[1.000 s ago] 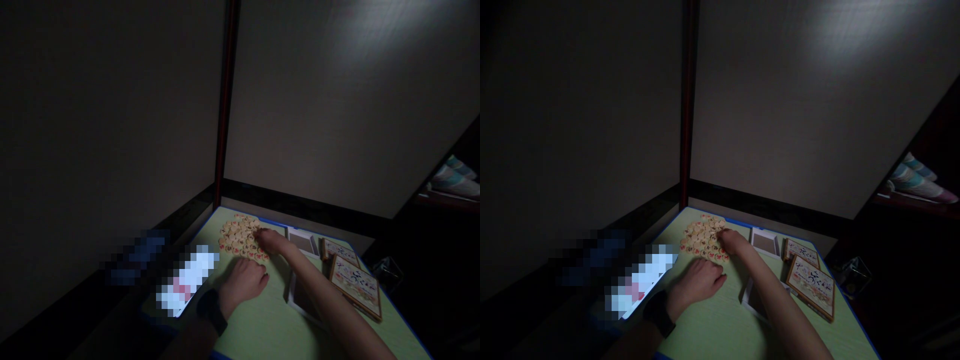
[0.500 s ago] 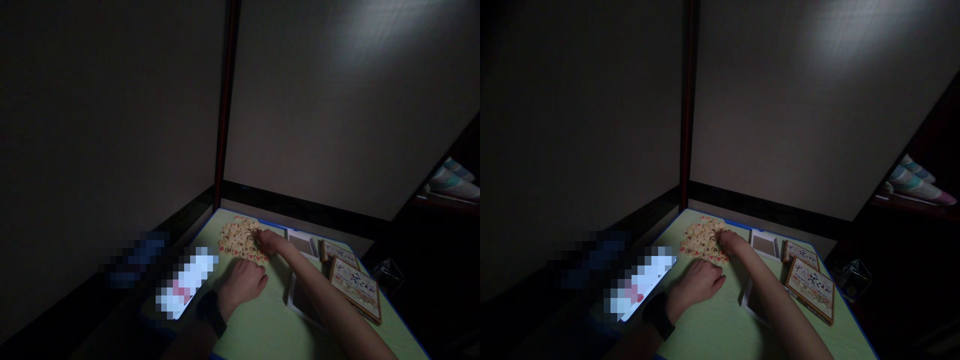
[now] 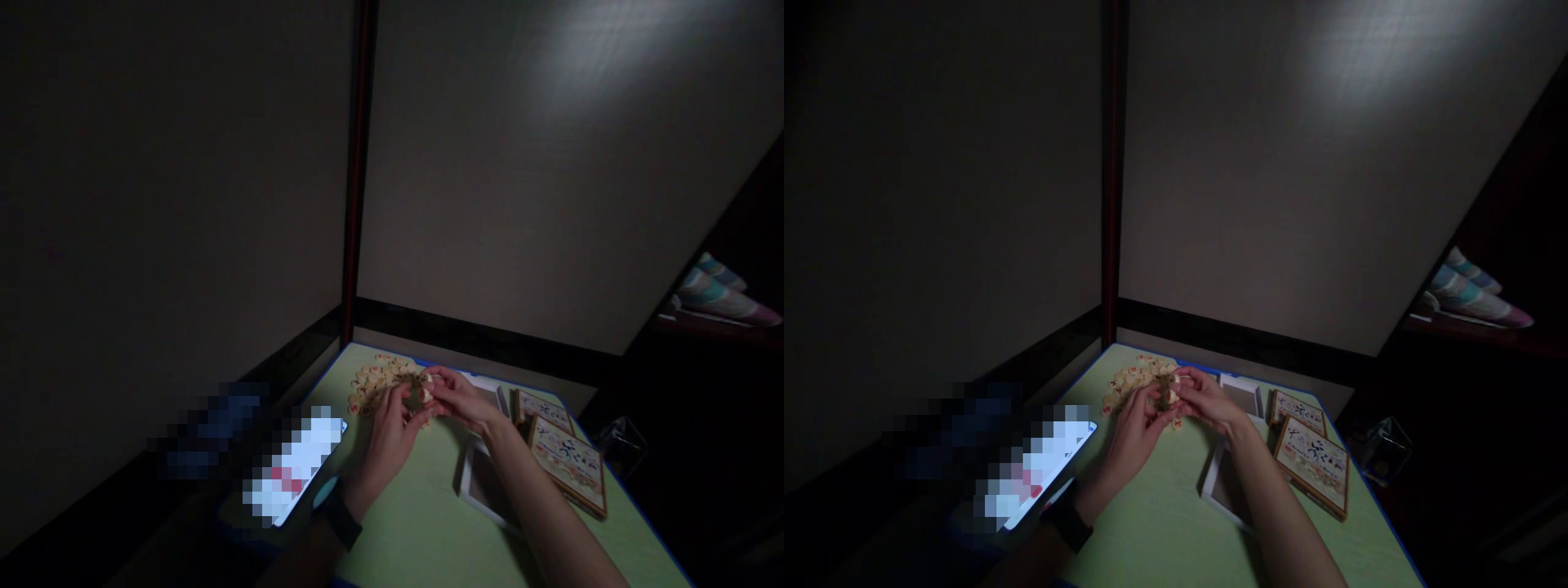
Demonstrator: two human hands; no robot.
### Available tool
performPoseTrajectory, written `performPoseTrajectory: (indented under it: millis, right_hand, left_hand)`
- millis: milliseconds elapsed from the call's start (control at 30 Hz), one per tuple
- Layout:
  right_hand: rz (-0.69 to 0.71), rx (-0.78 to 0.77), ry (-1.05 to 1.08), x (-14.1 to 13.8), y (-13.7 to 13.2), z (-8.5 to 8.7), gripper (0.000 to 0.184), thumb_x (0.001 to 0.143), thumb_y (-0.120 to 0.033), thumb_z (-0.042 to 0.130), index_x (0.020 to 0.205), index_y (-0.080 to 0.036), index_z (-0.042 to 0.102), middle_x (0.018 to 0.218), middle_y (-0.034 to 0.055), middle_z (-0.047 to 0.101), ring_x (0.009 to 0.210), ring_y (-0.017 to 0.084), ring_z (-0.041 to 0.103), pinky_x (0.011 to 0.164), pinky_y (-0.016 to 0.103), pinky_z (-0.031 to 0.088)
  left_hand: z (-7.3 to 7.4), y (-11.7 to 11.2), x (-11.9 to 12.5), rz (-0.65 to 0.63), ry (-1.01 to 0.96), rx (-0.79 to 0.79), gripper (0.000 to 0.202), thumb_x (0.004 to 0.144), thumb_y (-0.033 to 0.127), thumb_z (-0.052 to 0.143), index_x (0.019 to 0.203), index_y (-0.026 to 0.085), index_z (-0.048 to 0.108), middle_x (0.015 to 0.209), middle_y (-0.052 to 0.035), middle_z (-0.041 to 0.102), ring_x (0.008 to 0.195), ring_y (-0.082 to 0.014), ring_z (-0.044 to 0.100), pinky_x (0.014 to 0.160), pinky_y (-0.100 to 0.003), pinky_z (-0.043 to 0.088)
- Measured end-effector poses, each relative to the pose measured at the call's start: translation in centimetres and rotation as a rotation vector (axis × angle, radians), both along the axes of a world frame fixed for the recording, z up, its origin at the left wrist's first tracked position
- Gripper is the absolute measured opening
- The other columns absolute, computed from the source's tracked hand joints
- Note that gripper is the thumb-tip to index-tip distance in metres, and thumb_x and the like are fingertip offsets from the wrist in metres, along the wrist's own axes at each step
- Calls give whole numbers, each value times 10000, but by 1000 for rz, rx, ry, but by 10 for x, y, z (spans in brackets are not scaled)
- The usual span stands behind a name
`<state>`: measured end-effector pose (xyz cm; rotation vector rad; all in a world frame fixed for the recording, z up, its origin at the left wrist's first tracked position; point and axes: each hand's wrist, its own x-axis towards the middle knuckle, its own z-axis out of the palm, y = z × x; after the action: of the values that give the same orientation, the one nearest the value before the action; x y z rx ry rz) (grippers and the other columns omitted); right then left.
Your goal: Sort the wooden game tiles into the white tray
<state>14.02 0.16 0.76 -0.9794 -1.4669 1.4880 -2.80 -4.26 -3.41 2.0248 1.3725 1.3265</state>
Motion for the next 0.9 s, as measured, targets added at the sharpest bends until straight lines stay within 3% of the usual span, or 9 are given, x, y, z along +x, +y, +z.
performPoseTrajectory:
  millis: [233,533,633,733,900]
  right_hand:
    - [8,-16,187,-7,-8,-15,484,637,-371,862,967,-206,548,724,-62,631,535,74,591,509,189,495]
    - [50,14,157,-5,-6,-22,480,672,-400,831,1032,-205,580,845,0,653,705,144,675,618,253,541]
    - [-47,199,-182,-2,6,-23,397,821,-473,647,1098,-196,580,911,44,659,709,151,669,614,264,523]
    - [-148,331,-565,-1,26,-23,312,918,-368,440,1065,-164,625,823,47,662,647,148,626,563,249,464]
    - [-119,408,-905,-6,51,-26,197,761,-91,503,762,-157,688,741,38,680,735,162,592,689,246,407]
  left_hand:
    - [-6,4,4,-91,-242,43,162,848,264,630,995,198,617,885,-25,670,744,-146,632,656,-259,540]
    - [-2,7,-1,38,-84,101,157,833,153,620,979,204,644,876,-21,679,791,-156,639,746,-281,529]
    - [1,7,-5,107,-31,145,145,880,176,578,1013,196,631,969,-46,679,894,-173,640,822,-302,522]
    - [1,8,-9,177,64,170,176,912,185,536,1067,191,620,1041,-64,661,976,-194,624,873,-319,506]
    - [-5,12,-13,204,232,109,256,919,130,487,1128,200,618,1089,-70,622,1004,-197,600,893,-307,481]
